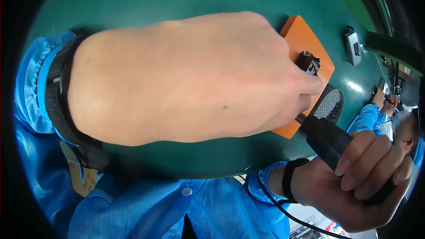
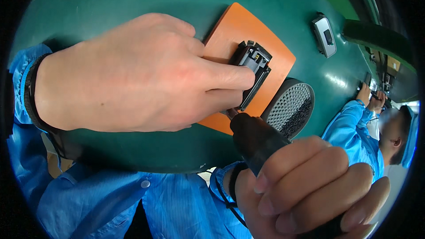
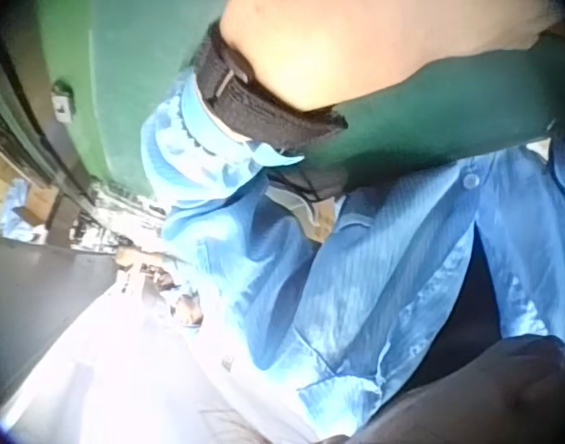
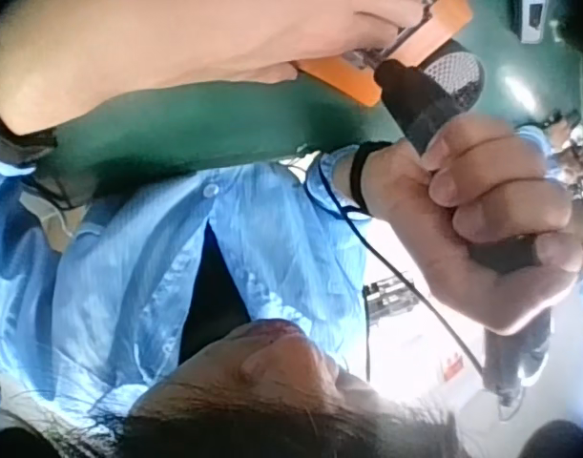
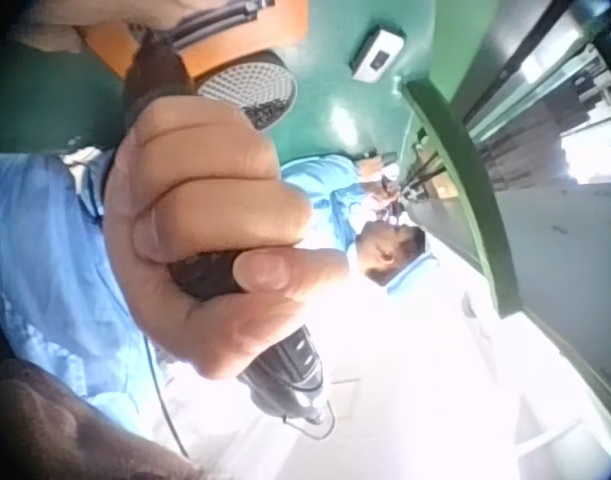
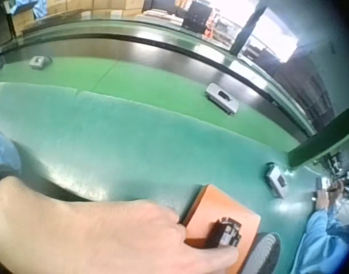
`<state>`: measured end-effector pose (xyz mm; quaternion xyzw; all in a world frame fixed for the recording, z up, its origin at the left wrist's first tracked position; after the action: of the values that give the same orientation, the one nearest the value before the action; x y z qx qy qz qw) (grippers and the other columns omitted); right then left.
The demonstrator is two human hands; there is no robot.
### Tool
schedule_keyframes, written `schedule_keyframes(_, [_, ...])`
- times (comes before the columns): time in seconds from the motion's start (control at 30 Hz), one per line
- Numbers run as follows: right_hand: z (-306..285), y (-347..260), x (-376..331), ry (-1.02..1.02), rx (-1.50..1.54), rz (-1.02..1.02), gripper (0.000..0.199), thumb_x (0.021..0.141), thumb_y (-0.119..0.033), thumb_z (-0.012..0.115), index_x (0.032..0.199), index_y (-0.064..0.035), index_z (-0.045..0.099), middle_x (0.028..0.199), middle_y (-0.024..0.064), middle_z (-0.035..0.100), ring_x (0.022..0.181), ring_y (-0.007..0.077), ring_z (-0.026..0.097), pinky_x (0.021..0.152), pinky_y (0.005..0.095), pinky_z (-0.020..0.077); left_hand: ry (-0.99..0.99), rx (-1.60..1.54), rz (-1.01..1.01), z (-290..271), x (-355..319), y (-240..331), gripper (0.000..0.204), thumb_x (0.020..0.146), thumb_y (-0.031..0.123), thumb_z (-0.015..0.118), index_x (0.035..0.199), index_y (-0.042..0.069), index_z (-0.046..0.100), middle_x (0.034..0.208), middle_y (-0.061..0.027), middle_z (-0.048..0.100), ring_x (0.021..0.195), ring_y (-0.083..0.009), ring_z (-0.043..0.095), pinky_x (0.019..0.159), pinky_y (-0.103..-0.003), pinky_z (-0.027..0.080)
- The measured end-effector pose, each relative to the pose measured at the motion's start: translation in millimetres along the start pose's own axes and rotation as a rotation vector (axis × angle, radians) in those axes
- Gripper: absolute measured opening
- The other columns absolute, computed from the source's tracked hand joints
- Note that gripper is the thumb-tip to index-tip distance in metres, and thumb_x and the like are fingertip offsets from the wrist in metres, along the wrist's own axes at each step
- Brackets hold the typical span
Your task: Assembling small plastic components by driving screws into housings using an electric screwdriver.
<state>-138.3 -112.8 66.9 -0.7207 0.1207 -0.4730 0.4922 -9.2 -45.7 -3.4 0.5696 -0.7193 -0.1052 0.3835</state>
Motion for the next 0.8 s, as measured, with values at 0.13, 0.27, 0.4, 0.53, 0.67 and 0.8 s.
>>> schedule_keyframes(0.13, [7, 7, 1, -0.074, 0.241, 0.134, 0.014, 0.094, -0.017, 0.044, 0.084, -0.0085, 0.044, 0.059, -0.0005, 0.032, 0.048, 0.0091, 0.033, 0.049, 0.0263, 0.0320, -0.198, 0.158, 0.068, -19, 2, 14, 0.018, 0.082, 0.017, 0.071, 0.084, 0.007, 0.057, 0.082, -0.0054, 0.052, 0.062, -0.0193, 0.059, 0.055, -0.032, 0.046])
schedule_keyframes(0.27, [-12, 10, 3, -0.180, 0.196, 0.158, 0.015, 0.094, -0.016, 0.044, 0.080, -0.0089, 0.044, 0.060, -0.0004, 0.034, 0.047, 0.0090, 0.033, 0.049, 0.0262, 0.0320, -0.106, 0.108, -0.043, -1, -3, 9, 0.019, 0.083, 0.017, 0.071, 0.086, 0.006, 0.055, 0.078, -0.0072, 0.052, 0.056, -0.0223, 0.058, 0.053, -0.033, 0.045])
schedule_keyframes(0.4, [-14, 14, 5, -0.152, 0.142, 0.146, 0.017, 0.093, -0.017, 0.043, 0.079, -0.0087, 0.044, 0.060, -0.0007, 0.035, 0.046, 0.0090, 0.032, 0.046, 0.0262, 0.0302, -0.077, 0.029, -0.076, 6, -4, 5, 0.019, 0.083, 0.016, 0.070, 0.085, 0.006, 0.054, 0.076, -0.0085, 0.051, 0.054, -0.0241, 0.057, 0.052, -0.034, 0.044])
schedule_keyframes(0.53, [6, 26, 4, -0.162, -0.050, -0.016, 0.019, 0.098, -0.019, 0.042, 0.082, -0.0078, 0.045, 0.059, -0.0007, 0.033, 0.044, 0.0078, 0.029, 0.042, 0.0248, 0.0275, -0.247, -0.014, -0.126, 0, -7, -13, 0.020, 0.080, 0.014, 0.071, 0.086, 0.005, 0.055, 0.079, -0.0093, 0.052, 0.055, -0.0248, 0.057, 0.051, -0.035, 0.043])
schedule_keyframes(0.67, [23, 8, 13, -0.031, 0.260, 0.036, 0.024, 0.103, -0.020, 0.040, 0.082, -0.0090, 0.040, 0.059, 0.0001, 0.034, 0.043, 0.0068, 0.028, 0.040, 0.0239, 0.0273, -0.253, -0.043, 0.013, -27, 11, 5, 0.025, 0.076, 0.014, 0.074, 0.089, 0.004, 0.055, 0.084, -0.0094, 0.055, 0.061, -0.0282, 0.061, 0.051, -0.039, 0.046])
schedule_keyframes(0.8, [21, 19, 6, -0.020, 0.198, 0.117, 0.024, 0.104, -0.023, 0.046, 0.088, -0.0090, 0.034, 0.057, 0.0027, 0.039, 0.042, 0.0108, 0.035, 0.039, 0.0272, 0.0331, -0.291, -0.049, 0.024, -1, 3, -7, 0.031, 0.075, 0.017, 0.076, 0.093, 0.003, 0.056, 0.094, -0.0092, 0.057, 0.070, -0.0345, 0.065, 0.060, -0.045, 0.054])
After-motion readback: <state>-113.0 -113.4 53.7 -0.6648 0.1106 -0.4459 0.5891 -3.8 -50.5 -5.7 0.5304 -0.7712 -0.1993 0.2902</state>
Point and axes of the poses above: each hand's wrist, its own x-axis towards the middle knuckle, its own z-axis out of the palm, y = z × x, the point moved 5 cm from there along x, towards the middle knuckle
